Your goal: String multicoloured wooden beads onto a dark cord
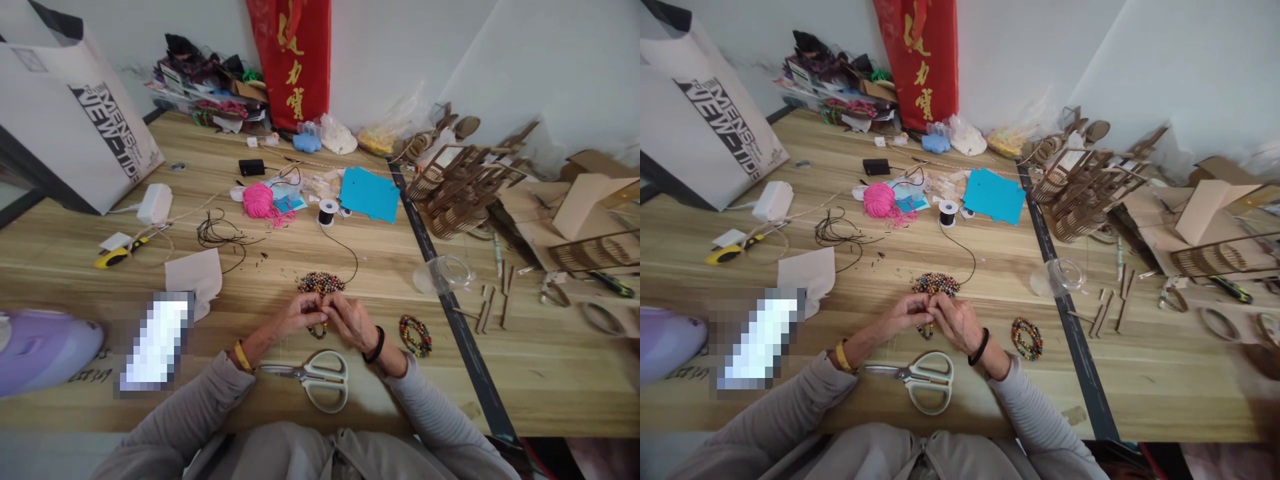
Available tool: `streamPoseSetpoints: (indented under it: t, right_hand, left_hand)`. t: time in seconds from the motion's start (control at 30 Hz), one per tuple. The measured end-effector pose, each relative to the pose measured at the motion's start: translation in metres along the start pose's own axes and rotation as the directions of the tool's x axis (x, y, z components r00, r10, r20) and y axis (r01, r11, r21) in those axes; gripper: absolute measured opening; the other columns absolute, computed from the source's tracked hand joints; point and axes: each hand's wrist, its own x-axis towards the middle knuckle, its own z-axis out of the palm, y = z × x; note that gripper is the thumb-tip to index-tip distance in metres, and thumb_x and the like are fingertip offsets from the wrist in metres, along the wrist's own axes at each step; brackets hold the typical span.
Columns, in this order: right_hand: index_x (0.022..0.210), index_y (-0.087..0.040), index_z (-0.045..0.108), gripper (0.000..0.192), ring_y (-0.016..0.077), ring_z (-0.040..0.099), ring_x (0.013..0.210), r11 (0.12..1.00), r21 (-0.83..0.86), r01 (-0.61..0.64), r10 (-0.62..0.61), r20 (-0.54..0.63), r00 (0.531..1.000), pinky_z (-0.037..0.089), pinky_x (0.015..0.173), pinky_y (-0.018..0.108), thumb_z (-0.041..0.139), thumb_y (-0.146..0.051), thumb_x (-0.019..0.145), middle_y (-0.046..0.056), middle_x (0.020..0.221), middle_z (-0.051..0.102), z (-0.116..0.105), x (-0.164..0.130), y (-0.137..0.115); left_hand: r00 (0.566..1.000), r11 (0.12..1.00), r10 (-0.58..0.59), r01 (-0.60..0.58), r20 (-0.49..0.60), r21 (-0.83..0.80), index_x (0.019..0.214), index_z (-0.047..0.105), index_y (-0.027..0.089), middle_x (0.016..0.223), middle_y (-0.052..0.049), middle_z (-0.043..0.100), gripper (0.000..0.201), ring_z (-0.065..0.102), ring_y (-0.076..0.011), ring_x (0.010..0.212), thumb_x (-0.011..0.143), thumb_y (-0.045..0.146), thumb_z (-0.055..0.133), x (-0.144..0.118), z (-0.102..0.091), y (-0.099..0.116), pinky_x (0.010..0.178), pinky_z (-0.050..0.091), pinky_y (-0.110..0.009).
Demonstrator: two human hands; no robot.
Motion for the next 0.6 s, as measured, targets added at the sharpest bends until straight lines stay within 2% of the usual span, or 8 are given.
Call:
streamPoseSetpoints:
  t: [0.4,0.5,0.6]
  right_hand:
    - [0.09,-0.02,0.049,0.015,0.0123,0.053,0.055,0.997,-0.078,-0.007,0.01,0.035,0.999,0.036,0.056,0.022,0.038,-0.026,0.098,0.0,0.068,0.06,0.0017,-0.0019,-0.0004]
    - [0.089,-0.019,0.049,0.016,0.0122,0.052,0.056,0.999,-0.051,-0.013,0.015,0.045,0.999,0.036,0.056,0.022,0.039,-0.027,0.098,0.0,0.068,0.058,0.0011,-0.0014,-0.0006]
    - [0.089,-0.019,0.049,0.017,0.0119,0.051,0.058,0.998,0.048,-0.052,0.049,0.065,0.997,0.038,0.058,0.022,0.038,-0.028,0.098,0.0,0.069,0.056,-0.001,-0.0001,-0.0008]
  left_hand:
    - [0.998,0.999,-0.031,0.032,0.06,-0.008,0.076,0.05,0.014,0.069,0.0,0.05,0.033,0.049,-0.0098,0.065,0.074,0.04,0.071,-0.003,-0.0001,0.0043,0.058,0.04,-0.02]
    - [0.998,1.0,-0.024,0.024,0.054,-0.004,0.074,0.05,0.013,0.068,0.001,0.05,0.034,0.049,-0.0095,0.065,0.072,0.039,0.073,-0.0017,-0.0011,0.0031,0.059,0.04,-0.02]
    - [0.998,0.999,-0.035,0.035,0.055,-0.004,0.073,0.053,0.013,0.067,0.001,0.053,0.033,0.05,-0.0096,0.064,0.071,0.039,0.074,-0.0009,-0.002,0.0044,0.059,0.042,-0.02]
